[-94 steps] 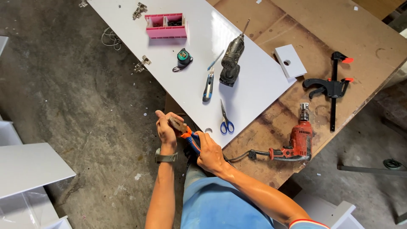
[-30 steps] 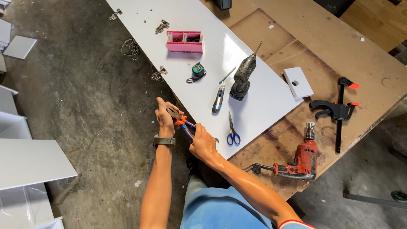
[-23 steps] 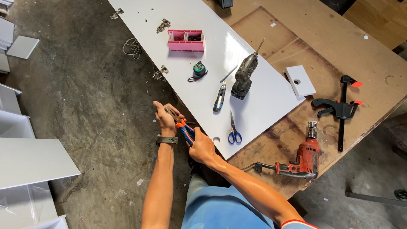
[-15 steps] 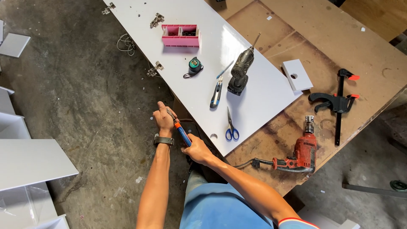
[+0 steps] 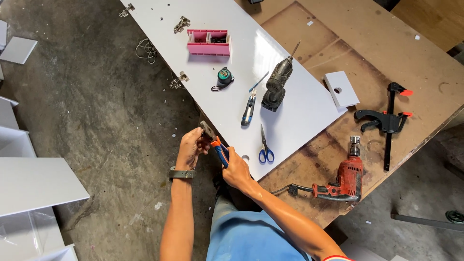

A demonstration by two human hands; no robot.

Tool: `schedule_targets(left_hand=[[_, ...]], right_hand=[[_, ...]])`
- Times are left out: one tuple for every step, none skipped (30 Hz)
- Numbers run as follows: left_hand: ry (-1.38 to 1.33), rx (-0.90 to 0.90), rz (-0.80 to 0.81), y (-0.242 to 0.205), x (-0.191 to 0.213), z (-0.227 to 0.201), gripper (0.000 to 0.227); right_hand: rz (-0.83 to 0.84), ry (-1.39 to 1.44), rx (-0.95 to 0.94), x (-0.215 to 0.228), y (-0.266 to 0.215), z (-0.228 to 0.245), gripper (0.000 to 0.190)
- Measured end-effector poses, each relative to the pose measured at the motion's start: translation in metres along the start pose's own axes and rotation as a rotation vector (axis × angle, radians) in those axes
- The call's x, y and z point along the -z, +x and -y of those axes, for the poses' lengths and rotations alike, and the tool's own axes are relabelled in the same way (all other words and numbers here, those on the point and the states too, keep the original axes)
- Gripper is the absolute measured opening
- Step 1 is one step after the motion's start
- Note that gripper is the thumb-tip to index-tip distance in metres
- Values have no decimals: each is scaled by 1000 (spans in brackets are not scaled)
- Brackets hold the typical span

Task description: Installing hinges on a white cabinet door and preparing the cabinet components for assembly.

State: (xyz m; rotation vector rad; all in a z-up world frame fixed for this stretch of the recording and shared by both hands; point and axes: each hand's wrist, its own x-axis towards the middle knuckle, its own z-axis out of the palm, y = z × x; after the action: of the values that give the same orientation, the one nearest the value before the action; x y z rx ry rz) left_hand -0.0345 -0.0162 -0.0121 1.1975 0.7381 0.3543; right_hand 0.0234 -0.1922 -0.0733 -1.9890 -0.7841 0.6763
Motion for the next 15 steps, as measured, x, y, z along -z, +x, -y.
schedule_targets(left_hand=[[-1,-3,3,2,3,5,33],[-68,-25,21,4,6,9,31],[-135,-45,36,4,10,15,29],[-137,-46,36,4,9,17,29],[-144,-52,7,4,9,18,22],[-152,-58,-21,3,8,19,15],[-152,-62,-25,3,6,17,15],[-128,-107,-47,2,4,16,12],[-102,-154,-66,3,2,14,9],[-102,-160,-68,2,0,12,9],[-41,-220,-124,0,-2,12,10],[21,-281,-181,-2,-4,12,12],[20,-287,-185,-2,-6,14,12],[96,-340,-246,-2,-8,17,10],[175,-390,-307,-3,-9,19,9]], right_hand=[[-4,-2,2,3,0,0,41],[-47,-63,81,6,0,1,44],[-87,-123,159,7,-2,1,47],[-86,-124,160,18,-6,15,47],[-79,-205,167,28,-9,29,55],[-73,-285,174,38,-12,44,63],[-71,-285,179,34,-9,34,63],[-18,-261,167,29,-6,24,71],[32,-237,156,25,-2,14,80],[31,-236,161,29,-1,19,80],[111,-70,152,33,-1,24,88],[191,96,141,36,-2,29,96],[194,95,148,43,-1,36,96],[295,161,51,49,0,44,101],[399,230,-46,54,-1,52,107]])
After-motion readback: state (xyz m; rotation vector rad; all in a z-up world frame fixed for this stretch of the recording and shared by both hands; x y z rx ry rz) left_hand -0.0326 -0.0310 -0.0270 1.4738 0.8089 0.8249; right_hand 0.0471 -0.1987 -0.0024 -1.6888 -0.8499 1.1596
